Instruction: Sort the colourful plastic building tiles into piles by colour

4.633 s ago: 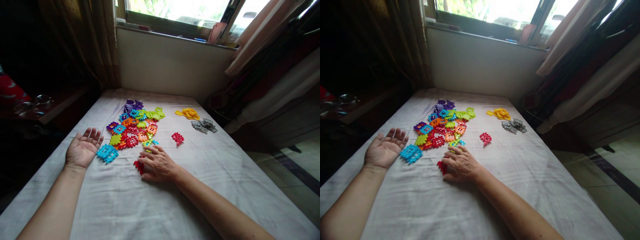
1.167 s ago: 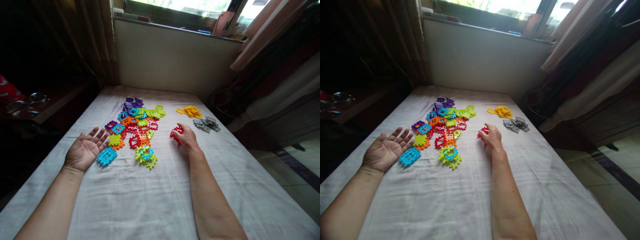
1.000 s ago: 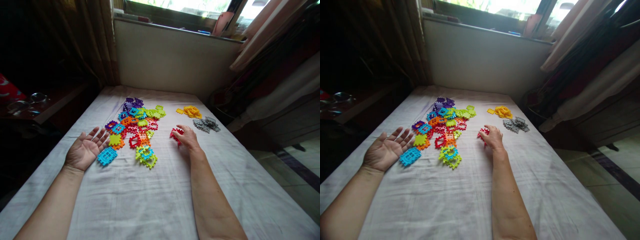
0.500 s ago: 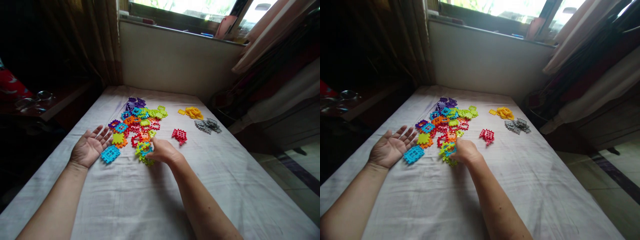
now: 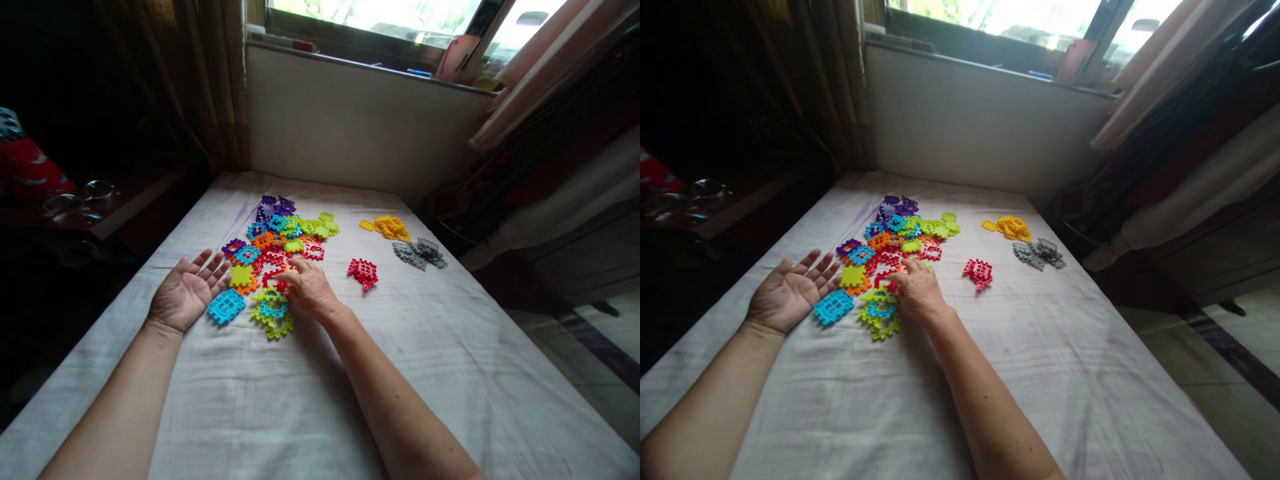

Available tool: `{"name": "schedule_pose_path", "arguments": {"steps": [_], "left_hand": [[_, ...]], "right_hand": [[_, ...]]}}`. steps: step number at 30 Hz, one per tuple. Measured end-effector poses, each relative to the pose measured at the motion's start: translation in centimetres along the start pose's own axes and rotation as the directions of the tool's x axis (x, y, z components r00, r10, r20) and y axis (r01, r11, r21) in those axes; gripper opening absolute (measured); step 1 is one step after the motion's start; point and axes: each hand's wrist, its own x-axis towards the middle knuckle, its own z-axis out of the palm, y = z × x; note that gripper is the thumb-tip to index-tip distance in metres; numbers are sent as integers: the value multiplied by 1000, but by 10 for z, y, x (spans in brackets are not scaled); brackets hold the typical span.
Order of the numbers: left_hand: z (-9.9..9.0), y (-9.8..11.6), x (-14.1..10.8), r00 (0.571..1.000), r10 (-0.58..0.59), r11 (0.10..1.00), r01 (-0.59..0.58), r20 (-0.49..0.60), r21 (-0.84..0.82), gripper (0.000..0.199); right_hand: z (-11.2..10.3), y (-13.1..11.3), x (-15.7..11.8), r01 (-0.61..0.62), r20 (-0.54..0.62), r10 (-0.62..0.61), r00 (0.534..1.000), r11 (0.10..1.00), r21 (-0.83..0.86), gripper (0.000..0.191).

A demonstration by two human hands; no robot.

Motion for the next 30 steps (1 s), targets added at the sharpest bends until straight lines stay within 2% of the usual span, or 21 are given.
{"name": "schedule_pose_path", "arguments": {"steps": [3, 7, 11, 14, 18, 21, 24, 26, 30], "left_hand": [[0, 0, 0, 1000, 2, 1000, -2, 8, -1, 30], [0, 1, 0, 1000, -9, 1000, 9, 6, -11, 27], [1, 1, 0, 1000, -22, 1000, 22, 2, -20, 27], [2, 1, -1, 1000, -26, 999, 26, -4, -21, 28], [2, 2, -2, 1000, -20, 1000, 20, -9, -10, 27], [2, 2, -2, 1000, -15, 1000, 15, -13, -6, 26], [3, 2, -1, 1000, -9, 1000, 9, -19, -3, 27], [4, 2, -1, 1000, -10, 1000, 10, -25, -2, 27], [5, 2, -2, 999, -15, 1000, 14, -38, -5, 30]], "right_hand": [[11, -2, 0, 42, 14, -42, 999, 999, -21, 31], [12, -5, -1, 79, 6, -79, 997, 997, -22, 25], [9, -1, -1, 76, -62, -75, 995, 997, 19, 18], [4, 14, 0, 29, -142, -20, 990, 998, 62, 17], [-9, 53, -3, -126, -255, 146, 956, 988, 92, 17], [-22, 88, -13, -330, -284, 345, 895, 939, 100, 22], [-34, 120, -26, -528, -257, 534, 806, 844, 97, 30], [-39, 135, -34, -611, -221, 615, 757, 786, 94, 35], [-44, 150, -43, -653, -164, 662, 732, 749, 110, 40]]}}
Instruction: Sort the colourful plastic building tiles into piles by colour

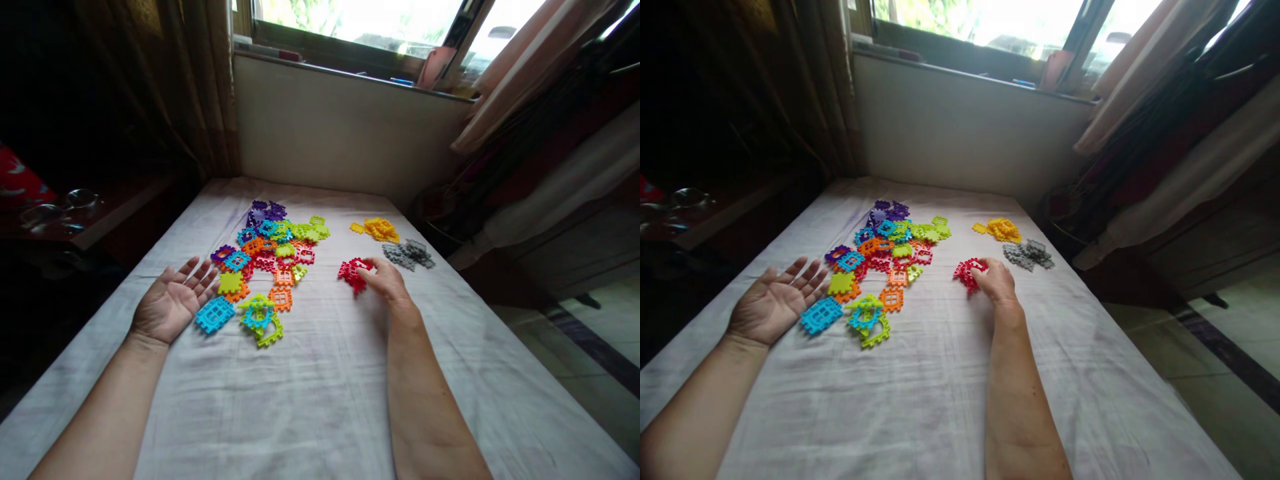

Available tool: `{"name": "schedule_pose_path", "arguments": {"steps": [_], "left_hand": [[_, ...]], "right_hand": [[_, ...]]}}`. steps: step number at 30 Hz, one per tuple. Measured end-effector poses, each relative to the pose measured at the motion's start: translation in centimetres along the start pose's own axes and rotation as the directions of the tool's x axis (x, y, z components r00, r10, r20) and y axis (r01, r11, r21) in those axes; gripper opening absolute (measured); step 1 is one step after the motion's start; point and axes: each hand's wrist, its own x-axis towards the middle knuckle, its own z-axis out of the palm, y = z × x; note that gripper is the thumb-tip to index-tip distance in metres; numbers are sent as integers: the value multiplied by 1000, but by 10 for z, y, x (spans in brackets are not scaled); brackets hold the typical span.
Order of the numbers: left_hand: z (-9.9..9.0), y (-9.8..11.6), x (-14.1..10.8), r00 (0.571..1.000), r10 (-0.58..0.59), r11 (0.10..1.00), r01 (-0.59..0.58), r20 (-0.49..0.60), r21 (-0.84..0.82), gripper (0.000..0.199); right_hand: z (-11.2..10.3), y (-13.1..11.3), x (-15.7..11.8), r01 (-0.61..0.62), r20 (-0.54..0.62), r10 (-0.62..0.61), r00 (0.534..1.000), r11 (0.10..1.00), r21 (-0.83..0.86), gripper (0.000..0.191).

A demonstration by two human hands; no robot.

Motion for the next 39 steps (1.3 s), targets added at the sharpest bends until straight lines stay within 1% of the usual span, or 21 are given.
{"name": "schedule_pose_path", "arguments": {"steps": [7, 11, 12, 14, 16, 18, 20, 23, 25, 28, 30, 33, 36, 39], "left_hand": [[1, 1, 0, 999, -16, 1000, 16, -28, -4, 30], [0, 1, 0, 1000, -18, 1000, 18, -24, -3, 29], [0, 1, 0, 1000, -18, 1000, 18, -24, -4, 29], [0, 1, 0, 999, -19, 1000, 18, -26, -10, 29], [0, 2, 0, 999, -23, 1000, 22, -27, -13, 29], [0, 2, 0, 999, -25, 1000, 24, -27, -14, 29], [-1, 2, 0, 999, -24, 1000, 23, -23, -16, 28], [-2, 2, 1, 1000, -24, 999, 23, -13, -25, 29], [-3, 2, 2, 1000, -26, 999, 26, -9, -33, 30], [-3, 2, 3, 999, -35, 999, 35, -11, -39, 31], [-2, 3, 3, 999, -39, 998, 38, -16, -39, 31], [0, 3, 2, 999, -41, 999, 40, -26, -37, 32], [1, 3, 2, 999, -38, 999, 37, -33, -32, 33], [0, 3, 2, 999, -27, 999, 27, -29, -34, 30]], "right_hand": [[1, 12, 3, -147, 26, 148, 989, 989, -28, 44], [2, 16, 4, -128, 74, 129, 989, 992, -18, 45], [0, 15, 3, -125, 64, 126, 990, 992, -20, 45], [-3, 11, 2, -127, -1, 127, 992, 991, -31, 43], [-6, 1, -1, -96, -79, 94, 992, 995, -27, 40], [-5, -16, -4, -7, -100, 6, 995, 1000, -9, 36], [3, -37, -7, 127, -58, -127, 990, 992, -1, 33], [22, -72, -9, 312, 23, -311, 950, 949, -38, 34], [34, -91, -8, 363, 69, -358, 931, 926, -101, 37], [43, -107, -6, 367, 133, -347, 928, 911, -188, 33], [45, -107, -7, 378, 135, -356, 925, 904, -199, 28], [41, -97, -12, 384, 74, -377, 923, 908, -166, 26], [27, -78, -16, 333, 3, -336, 942, 933, -138, 22], [6, -55, -12, 235, -43, -242, 969, 962, -138, 19]]}}
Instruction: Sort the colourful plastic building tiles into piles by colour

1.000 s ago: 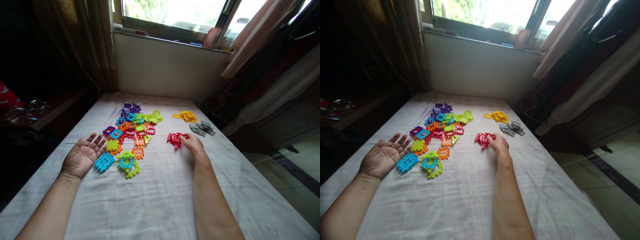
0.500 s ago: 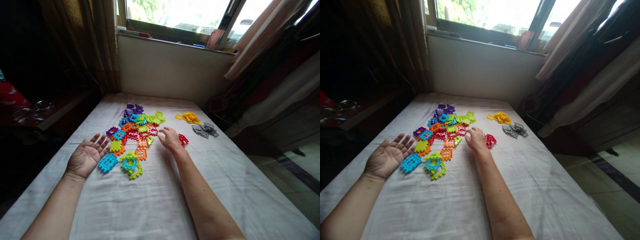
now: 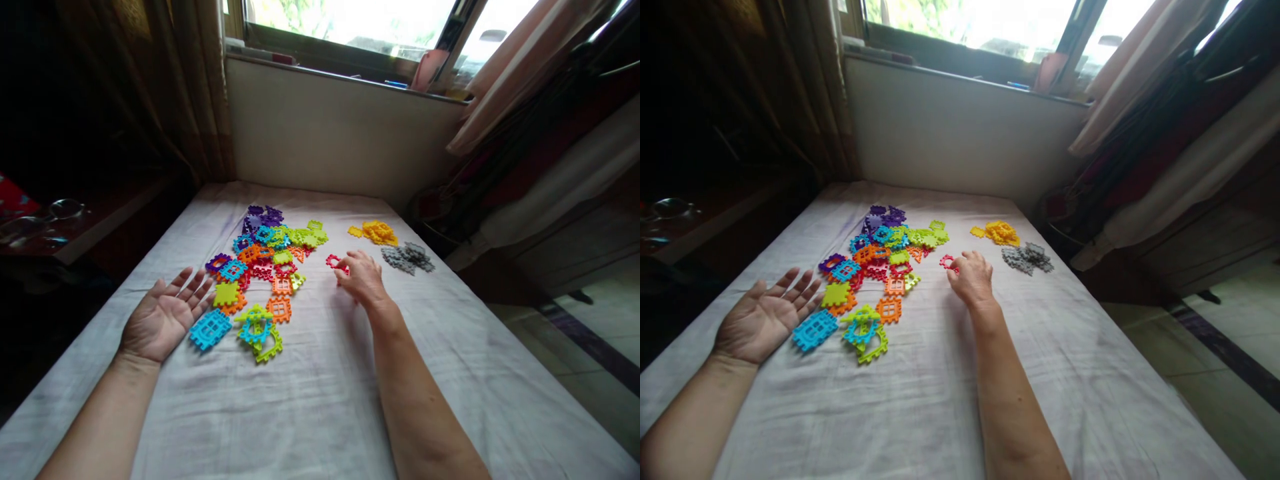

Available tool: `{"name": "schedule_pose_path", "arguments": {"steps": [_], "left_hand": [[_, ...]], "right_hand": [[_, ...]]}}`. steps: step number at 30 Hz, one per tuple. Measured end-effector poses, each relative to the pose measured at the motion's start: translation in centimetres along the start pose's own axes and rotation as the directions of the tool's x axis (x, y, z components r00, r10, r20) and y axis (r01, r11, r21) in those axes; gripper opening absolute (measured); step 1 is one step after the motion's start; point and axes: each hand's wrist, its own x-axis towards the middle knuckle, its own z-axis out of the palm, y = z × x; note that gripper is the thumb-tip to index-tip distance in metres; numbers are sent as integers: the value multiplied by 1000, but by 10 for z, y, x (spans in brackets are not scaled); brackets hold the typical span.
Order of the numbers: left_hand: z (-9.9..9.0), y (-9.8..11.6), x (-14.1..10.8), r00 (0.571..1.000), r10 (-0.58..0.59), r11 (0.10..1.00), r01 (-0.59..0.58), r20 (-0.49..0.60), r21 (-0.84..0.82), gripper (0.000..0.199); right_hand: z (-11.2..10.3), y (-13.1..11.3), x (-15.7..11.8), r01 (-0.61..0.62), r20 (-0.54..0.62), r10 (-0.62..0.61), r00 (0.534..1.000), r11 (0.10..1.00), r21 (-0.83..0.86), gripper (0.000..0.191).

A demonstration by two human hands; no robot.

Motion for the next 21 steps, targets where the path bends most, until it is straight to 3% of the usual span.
{"name": "schedule_pose_path", "arguments": {"steps": [5, 11, 16, 21], "left_hand": [[-1, -1, 0, 1000, 1, 1000, -1, -6, 10, 27], [2, -1, -2, 1000, 10, 1000, -9, -26, 21, 28], [2, 0, -1, 999, -3, 1000, 4, -35, 16, 27], [0, 1, 0, 999, -23, 1000, 23, -29, -6, 29]], "right_hand": [[-14, 33, 4, -127, 29, 128, 991, 992, -28, 21], [-10, 39, 5, -142, 28, 142, 989, 990, -7, 17], [-15, 24, 6, -109, 4, 109, 994, 994, 30, 20], [-3, -16, 12, 27, 83, -30, 996, 999, 40, 28]]}}
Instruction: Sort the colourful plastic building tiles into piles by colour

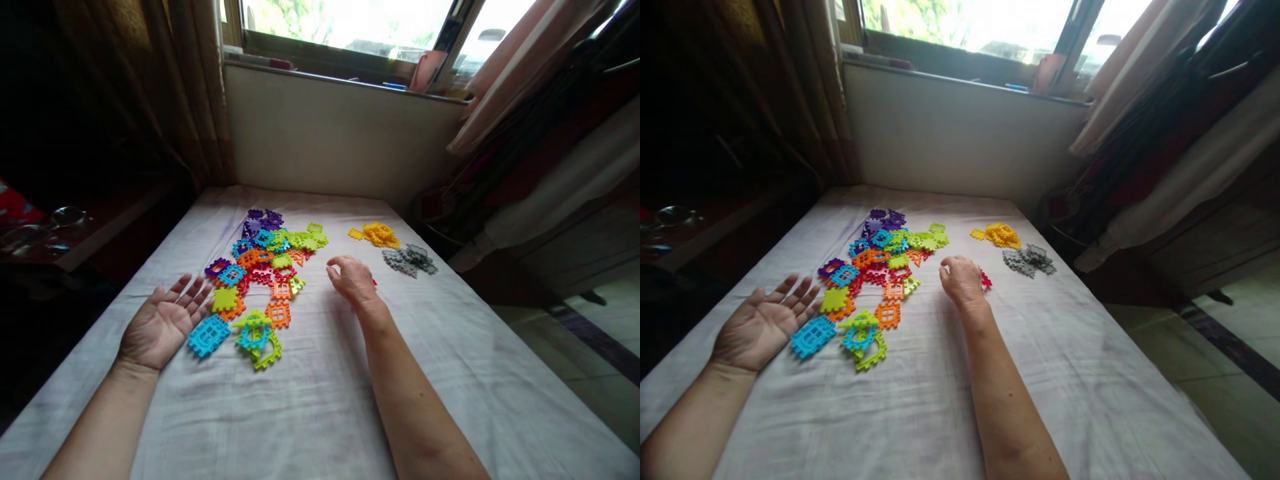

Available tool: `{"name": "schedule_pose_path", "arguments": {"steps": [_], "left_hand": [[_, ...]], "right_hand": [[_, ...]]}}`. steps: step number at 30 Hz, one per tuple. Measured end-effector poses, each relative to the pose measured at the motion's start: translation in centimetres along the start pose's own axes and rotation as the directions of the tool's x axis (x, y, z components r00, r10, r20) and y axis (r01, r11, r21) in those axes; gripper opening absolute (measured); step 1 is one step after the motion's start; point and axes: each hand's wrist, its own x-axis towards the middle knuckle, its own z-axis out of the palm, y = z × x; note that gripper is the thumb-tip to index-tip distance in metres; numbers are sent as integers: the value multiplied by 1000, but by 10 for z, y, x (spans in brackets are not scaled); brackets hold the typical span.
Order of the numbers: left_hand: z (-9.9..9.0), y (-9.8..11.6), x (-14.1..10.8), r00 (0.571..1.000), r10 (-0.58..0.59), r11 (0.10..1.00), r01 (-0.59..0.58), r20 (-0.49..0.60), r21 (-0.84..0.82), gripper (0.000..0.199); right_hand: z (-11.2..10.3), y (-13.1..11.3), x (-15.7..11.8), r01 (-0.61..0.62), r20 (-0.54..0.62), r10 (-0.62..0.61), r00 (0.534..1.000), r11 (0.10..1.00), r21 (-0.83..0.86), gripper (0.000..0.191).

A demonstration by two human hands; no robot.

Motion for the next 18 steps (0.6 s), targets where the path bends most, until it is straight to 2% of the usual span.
{"name": "schedule_pose_path", "arguments": {"steps": [3, 6, 9, 12, 18], "left_hand": [[0, 1, 0, 1000, 2, 1000, -2, 10, -12, 29], [-1, 1, 1, 1000, -4, 1000, 4, 14, -21, 29], [-2, 2, 1, 1000, -11, 1000, 11, 17, -22, 28], [-2, 1, 2, 1000, -7, 1000, 7, 25, -13, 27], [-3, 0, 2, 1000, 2, 1000, -2, 31, -5, 28]], "right_hand": [[13, -26, 17, 55, 82, -52, 995, 998, -33, 35], [21, -44, 40, 45, 159, -26, 987, 992, -117, 37], [26, -52, 54, 16, 182, 15, 983, 986, -168, 38], [28, -51, 52, -1, 166, 31, 986, 984, -176, 37], [26, -42, 25, 8, 167, 27, 986, 979, -204, 33]]}}
